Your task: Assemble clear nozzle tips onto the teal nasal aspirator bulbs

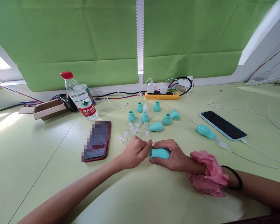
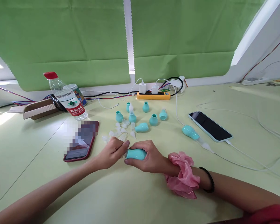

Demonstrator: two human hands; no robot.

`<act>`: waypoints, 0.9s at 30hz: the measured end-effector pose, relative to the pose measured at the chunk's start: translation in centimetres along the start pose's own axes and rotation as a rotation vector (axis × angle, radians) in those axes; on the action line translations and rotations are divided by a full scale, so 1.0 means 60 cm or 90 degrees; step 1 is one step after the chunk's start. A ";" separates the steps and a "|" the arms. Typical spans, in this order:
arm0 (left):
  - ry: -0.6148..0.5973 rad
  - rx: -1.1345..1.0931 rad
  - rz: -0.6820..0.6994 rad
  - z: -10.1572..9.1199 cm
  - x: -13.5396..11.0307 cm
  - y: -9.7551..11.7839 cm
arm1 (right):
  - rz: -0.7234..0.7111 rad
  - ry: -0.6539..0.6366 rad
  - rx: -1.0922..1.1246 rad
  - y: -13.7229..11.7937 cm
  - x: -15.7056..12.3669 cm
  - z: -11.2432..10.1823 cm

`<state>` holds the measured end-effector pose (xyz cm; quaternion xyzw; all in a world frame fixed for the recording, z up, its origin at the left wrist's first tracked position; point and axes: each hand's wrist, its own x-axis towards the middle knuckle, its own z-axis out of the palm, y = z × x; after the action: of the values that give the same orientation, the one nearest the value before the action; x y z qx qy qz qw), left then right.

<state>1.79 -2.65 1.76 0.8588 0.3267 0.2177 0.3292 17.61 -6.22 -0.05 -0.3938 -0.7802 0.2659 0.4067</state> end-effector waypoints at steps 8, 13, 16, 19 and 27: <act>0.039 -0.031 -0.066 -0.038 0.011 0.008 | -0.089 0.041 0.059 0.001 0.018 -0.036; 0.151 0.559 0.027 -0.015 0.017 -0.038 | -0.007 0.175 -0.035 0.025 0.061 -0.074; 0.125 0.606 0.007 0.001 0.018 -0.060 | 0.006 0.193 -0.118 0.040 0.090 -0.091; 0.130 0.585 -0.018 0.000 0.010 -0.058 | 0.011 0.179 -0.197 0.054 0.122 -0.099; 0.063 0.543 -0.178 0.015 -0.050 -0.049 | 0.120 0.048 -0.531 0.104 0.163 -0.084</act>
<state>-1.01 -3.47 -1.42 0.8537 0.5156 0.0580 -0.0442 20.87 5.83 2.19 -0.6035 -0.7661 -0.0510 0.2149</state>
